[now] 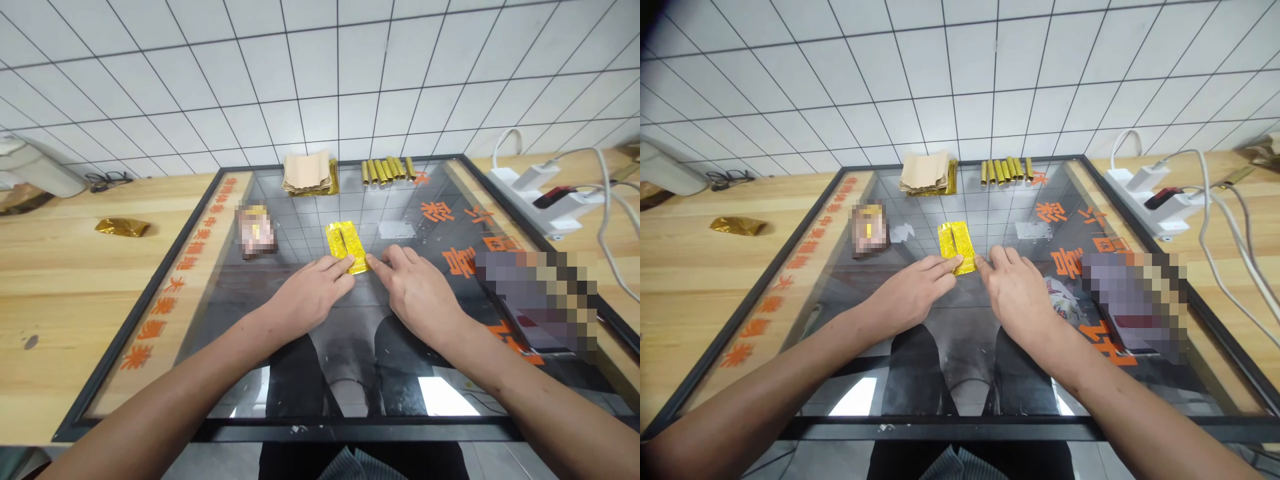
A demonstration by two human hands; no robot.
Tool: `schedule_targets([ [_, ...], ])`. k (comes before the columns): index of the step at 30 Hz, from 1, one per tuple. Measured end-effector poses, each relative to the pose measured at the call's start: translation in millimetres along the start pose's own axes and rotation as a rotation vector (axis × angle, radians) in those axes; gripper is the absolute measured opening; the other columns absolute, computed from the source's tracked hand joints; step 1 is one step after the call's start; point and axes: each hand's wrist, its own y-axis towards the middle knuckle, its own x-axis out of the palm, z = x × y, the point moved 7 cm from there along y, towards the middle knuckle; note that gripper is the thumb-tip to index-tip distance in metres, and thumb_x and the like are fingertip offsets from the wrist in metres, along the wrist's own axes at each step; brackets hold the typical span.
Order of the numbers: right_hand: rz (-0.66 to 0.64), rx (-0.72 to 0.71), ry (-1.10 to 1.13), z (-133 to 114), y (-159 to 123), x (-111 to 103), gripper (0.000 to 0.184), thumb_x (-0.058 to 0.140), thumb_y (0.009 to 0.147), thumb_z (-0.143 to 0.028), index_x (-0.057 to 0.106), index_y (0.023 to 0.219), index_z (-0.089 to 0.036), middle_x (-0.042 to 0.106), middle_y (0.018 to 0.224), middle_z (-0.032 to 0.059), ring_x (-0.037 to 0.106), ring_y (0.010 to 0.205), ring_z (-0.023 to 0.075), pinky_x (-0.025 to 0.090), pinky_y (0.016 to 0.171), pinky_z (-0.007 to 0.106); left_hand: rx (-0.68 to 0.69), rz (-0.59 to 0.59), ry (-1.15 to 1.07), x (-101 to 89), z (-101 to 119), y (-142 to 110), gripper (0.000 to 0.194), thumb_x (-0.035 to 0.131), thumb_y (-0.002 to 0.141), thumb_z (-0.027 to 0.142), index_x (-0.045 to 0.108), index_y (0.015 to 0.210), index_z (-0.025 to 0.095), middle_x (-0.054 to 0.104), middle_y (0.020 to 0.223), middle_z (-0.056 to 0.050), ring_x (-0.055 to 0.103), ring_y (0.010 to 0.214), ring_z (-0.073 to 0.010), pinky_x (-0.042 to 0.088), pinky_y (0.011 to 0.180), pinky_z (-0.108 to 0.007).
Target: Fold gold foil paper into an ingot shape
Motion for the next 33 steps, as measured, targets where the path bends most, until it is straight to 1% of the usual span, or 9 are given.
schedule_targets([
  [2,0.012,0.008,0.005,2,0,0,0.047,0.047,0.105,-0.008,0.068,0.146,-0.015,0.067,0.113,0.0148,0.061,0.101,0.0306,0.050,0.080,0.041,-0.004,-0.002,-0.003,0.2,0,0,0.030,0.041,0.103,0.003,0.065,0.119,0.012,0.058,0.157,-0.020,0.058,0.139,-0.0318,0.055,0.111,-0.047],
  [5,0.105,-0.007,0.045,3,0,-2,0.048,0.046,0.103,-0.004,0.067,0.145,-0.013,0.070,0.121,0.0159,0.063,0.103,0.0289,0.051,0.085,0.040,-0.009,-0.014,-0.006,1.0,-1,1,0.030,0.041,0.103,0.003,0.065,0.118,0.012,0.057,0.158,-0.020,0.058,0.139,-0.0324,0.057,0.109,-0.048],
  [9,0.224,-0.157,0.099,-11,-2,-6,0.050,0.045,0.102,-0.002,0.065,0.147,-0.013,0.069,0.139,0.0169,0.064,0.115,0.0297,0.051,0.092,0.043,0.005,0.006,-0.024,0.8,-1,1,0.032,0.042,0.103,0.003,0.065,0.123,0.012,0.059,0.156,-0.020,0.057,0.141,-0.0307,0.055,0.112,-0.048],
  [11,0.209,-0.205,0.123,-18,-2,-5,0.052,0.045,0.102,-0.002,0.064,0.148,-0.013,0.071,0.139,0.0153,0.065,0.117,0.0291,0.051,0.093,0.043,0.007,0.019,-0.037,1.2,-2,1,0.034,0.042,0.102,0.003,0.064,0.126,0.012,0.060,0.155,-0.019,0.056,0.144,-0.0292,0.054,0.115,-0.048],
  [18,0.167,-0.172,0.168,-18,0,-2,0.049,0.049,0.100,-0.003,0.068,0.144,-0.017,0.072,0.142,0.0119,0.062,0.132,0.0282,0.046,0.110,0.044,0.006,0.043,-0.070,2.8,-6,-4,0.038,0.042,0.101,0.002,0.064,0.129,0.014,0.057,0.160,-0.015,0.051,0.151,-0.0262,0.052,0.119,-0.046],
  [21,0.162,-0.178,0.158,-19,1,-4,0.047,0.049,0.101,-0.004,0.068,0.143,-0.016,0.073,0.142,0.0122,0.062,0.132,0.0285,0.045,0.110,0.044,-0.040,0.036,-0.006,-1.4,-9,-7,0.031,0.046,0.103,0.006,0.067,0.123,0.015,0.052,0.164,-0.016,0.051,0.149,-0.0295,0.052,0.116,-0.049],
  [23,0.165,-0.185,0.154,-20,1,-5,0.046,0.049,0.102,-0.004,0.068,0.143,-0.015,0.074,0.140,0.0122,0.063,0.129,0.0278,0.046,0.108,0.043,-0.071,0.017,0.049,-5.2,-9,-10,0.029,0.048,0.104,0.008,0.069,0.123,0.016,0.055,0.159,-0.017,0.054,0.144,-0.0316,0.053,0.113,-0.050],
  [28,0.170,-0.192,0.133,-22,1,-6,0.043,0.050,0.103,-0.007,0.069,0.142,-0.012,0.075,0.138,0.0128,0.064,0.127,0.0284,0.046,0.109,0.044,-0.054,-0.024,0.099,-9.5,-4,-17,0.037,0.045,0.107,0.012,0.065,0.138,0.015,0.065,0.140,-0.014,0.059,0.131,-0.0294,0.053,0.108,-0.045],
  [33,0.169,-0.179,0.112,-23,1,-5,0.043,0.050,0.104,-0.007,0.069,0.141,-0.016,0.075,0.140,0.0120,0.064,0.130,0.0281,0.046,0.112,0.046,-0.025,0.015,0.119,-9.4,-1,-18,0.036,0.044,0.111,0.016,0.066,0.139,0.012,0.069,0.136,-0.014,0.061,0.131,-0.0287,0.052,0.108,-0.044],
])
